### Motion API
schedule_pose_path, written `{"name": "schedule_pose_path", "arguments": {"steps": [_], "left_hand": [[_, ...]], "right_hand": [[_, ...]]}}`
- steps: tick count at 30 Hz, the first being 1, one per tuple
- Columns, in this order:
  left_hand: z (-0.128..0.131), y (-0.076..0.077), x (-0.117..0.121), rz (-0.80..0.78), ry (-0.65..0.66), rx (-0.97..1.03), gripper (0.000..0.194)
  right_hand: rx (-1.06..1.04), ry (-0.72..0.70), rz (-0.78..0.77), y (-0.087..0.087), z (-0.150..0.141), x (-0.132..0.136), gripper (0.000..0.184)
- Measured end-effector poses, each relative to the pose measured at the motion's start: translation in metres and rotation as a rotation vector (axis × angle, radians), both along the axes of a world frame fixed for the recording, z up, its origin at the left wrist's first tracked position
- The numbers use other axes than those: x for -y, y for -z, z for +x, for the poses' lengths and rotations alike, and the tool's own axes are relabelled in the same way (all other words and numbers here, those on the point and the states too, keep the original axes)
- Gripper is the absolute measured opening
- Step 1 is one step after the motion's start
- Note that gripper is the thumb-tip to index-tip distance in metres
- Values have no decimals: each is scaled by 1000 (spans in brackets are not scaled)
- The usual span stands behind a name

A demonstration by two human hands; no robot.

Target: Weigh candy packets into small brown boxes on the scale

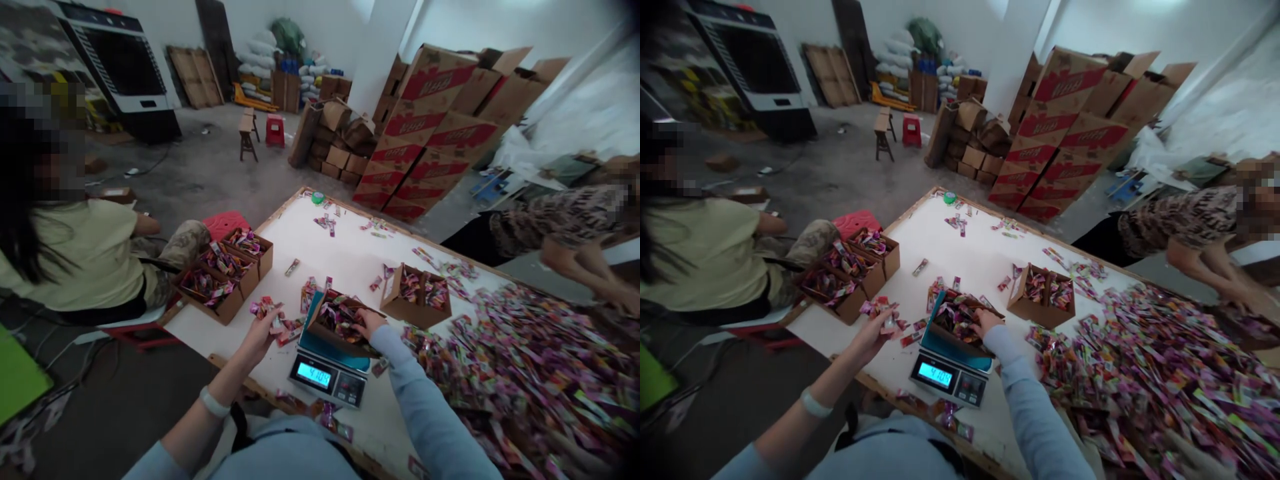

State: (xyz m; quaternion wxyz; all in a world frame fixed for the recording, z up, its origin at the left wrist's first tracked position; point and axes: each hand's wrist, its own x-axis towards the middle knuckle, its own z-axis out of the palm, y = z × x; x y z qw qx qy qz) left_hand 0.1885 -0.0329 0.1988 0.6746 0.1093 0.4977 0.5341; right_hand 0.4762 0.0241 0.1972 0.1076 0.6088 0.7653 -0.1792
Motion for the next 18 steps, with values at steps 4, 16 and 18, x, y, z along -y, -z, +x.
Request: {"name": "schedule_pose_path", "arguments": {"steps": [4, 16, 18], "left_hand": [[1, -5, 6, 75, 70, -149, 40], [21, -2, 14, 80, 138, -85, 43], [19, -3, 16, 66, 145, -87, 40]], "right_hand": [[-51, 48, -17, 6, 7, -6, 29], [116, 66, 2, 3, -31, -22, 36], [122, 74, 16, 2, -26, -24, 28]]}}
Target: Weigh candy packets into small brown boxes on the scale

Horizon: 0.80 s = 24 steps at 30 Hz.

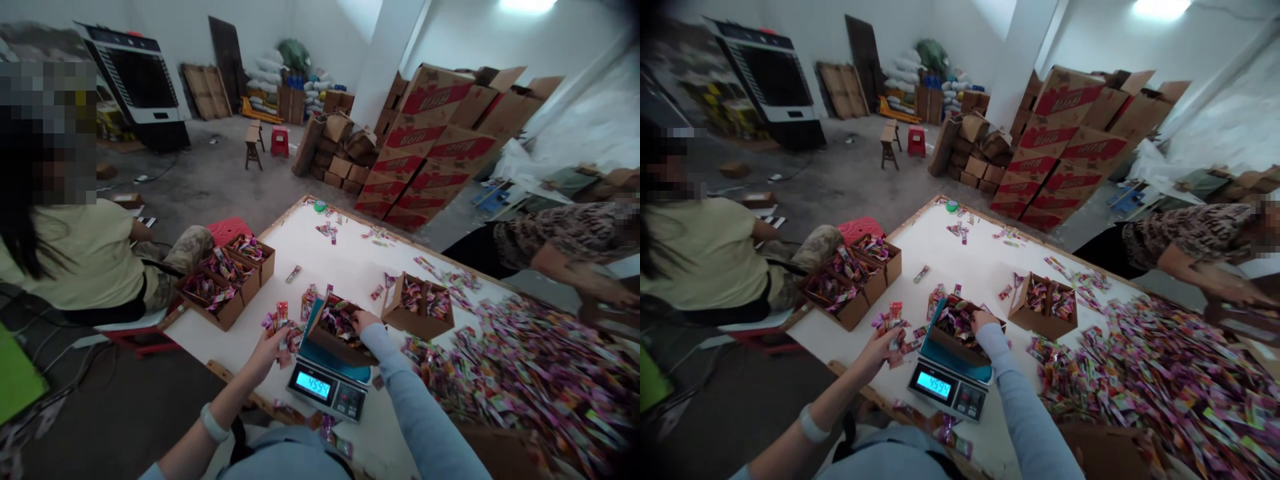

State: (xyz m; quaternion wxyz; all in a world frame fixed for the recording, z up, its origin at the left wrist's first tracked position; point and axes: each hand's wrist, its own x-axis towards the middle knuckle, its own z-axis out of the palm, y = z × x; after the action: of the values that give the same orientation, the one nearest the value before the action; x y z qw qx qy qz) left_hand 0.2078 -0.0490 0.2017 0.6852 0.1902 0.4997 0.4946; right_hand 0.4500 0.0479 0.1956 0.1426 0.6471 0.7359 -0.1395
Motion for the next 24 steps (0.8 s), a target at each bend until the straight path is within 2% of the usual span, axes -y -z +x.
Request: {"name": "schedule_pose_path", "arguments": {"steps": [3, 6, 9, 12, 14, 15, 17, 19, 20, 22, 24], "left_hand": [[-4, -1, 4, 18, 27, 16, 35], [-4, 2, 7, 50, 117, 27, 34], [2, -4, 4, 99, 231, -154, 34], [13, -23, -9, 349, 260, -278, 36], [23, -39, -20, 525, 301, -258, 57], [28, -45, -25, 576, 337, -248, 63], [36, -54, -31, 584, 385, -237, 53], [39, -54, -31, 490, 357, -188, 41], [38, -51, -30, 416, 329, -146, 39], [29, -39, -25, 247, 271, -57, 42], [14, -20, -21, 86, 183, 4, 39]], "right_hand": [[-32, -30, 27, -7, 13, 3, 29], [-198, -41, 132, -22, 30, 9, 31], [-437, -32, 272, -46, 35, 18, 28], [-628, -75, 241, -74, 13, 31, 23], [-786, -129, 136, -90, -13, 40, 20], [-857, -152, 100, -96, -27, 44, 17], [-954, -186, 76, -102, -47, 50, 13], [-1013, -180, 93, -101, -50, 52, 17], [-1038, -146, 133, -96, -45, 52, 25], [-1021, -10, 340, -78, -20, 47, 46], [-872, 180, 627, -48, 14, 43, 61]]}}
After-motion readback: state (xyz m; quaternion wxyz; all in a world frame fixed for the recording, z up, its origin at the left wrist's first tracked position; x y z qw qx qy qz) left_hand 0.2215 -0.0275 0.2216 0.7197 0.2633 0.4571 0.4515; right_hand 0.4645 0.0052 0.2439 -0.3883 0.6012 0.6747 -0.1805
